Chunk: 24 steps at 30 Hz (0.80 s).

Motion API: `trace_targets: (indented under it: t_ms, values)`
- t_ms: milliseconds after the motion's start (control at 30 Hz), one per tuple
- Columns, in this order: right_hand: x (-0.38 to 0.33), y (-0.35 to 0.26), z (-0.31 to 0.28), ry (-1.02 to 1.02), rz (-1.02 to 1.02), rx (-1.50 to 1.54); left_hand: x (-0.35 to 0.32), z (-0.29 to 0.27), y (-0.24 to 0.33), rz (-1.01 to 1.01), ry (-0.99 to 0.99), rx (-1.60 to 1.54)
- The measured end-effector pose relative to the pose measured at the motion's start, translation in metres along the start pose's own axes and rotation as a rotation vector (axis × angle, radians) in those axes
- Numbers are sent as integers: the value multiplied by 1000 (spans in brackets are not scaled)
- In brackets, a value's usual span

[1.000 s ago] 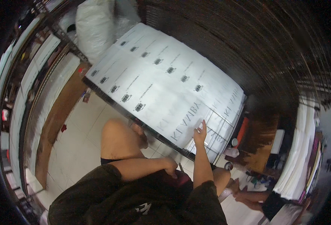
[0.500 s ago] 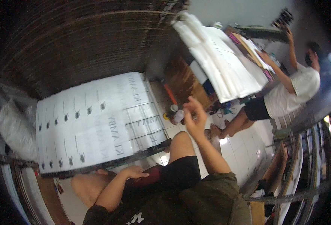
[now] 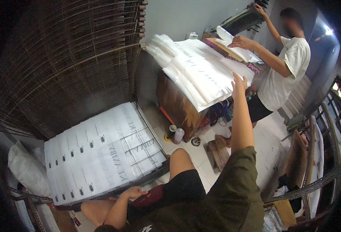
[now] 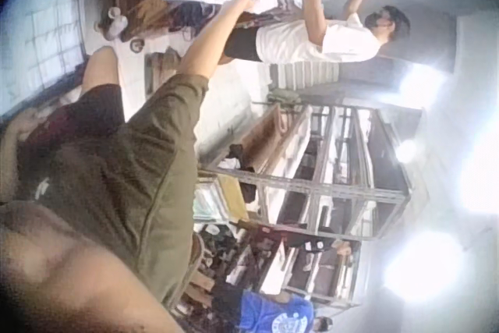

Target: The person sits on the floor and repeatedly picks up white sheets of paper from a nearby table, then places them onto a large stack on a metal rack. The person continues this repetitive stacking process throughout the clip.

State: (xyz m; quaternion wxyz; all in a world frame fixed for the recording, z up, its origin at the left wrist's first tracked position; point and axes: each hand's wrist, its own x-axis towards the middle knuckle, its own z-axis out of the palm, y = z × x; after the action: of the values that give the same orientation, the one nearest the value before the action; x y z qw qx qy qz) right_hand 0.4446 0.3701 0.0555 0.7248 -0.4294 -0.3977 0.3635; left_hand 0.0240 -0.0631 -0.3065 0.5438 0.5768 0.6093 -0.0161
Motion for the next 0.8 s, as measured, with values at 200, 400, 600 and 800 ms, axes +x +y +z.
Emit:
trace_targets:
  t_ms: [200, 400, 600, 800]
  values:
    - [28, 10, 41, -244, 290, -130, 0, 6, -20, 37, 164, -50]
    - [27, 0, 90, -265, 23, 152, 4, 6, -21, -26, 114, -34]
    - [-83, -115, 174, -568, -302, 330, -27, -15, 25, 239, 568, -114]
    - [-246, -167, 225, -752, -376, 360, -191, -126, 170, 529, 1750, 207]
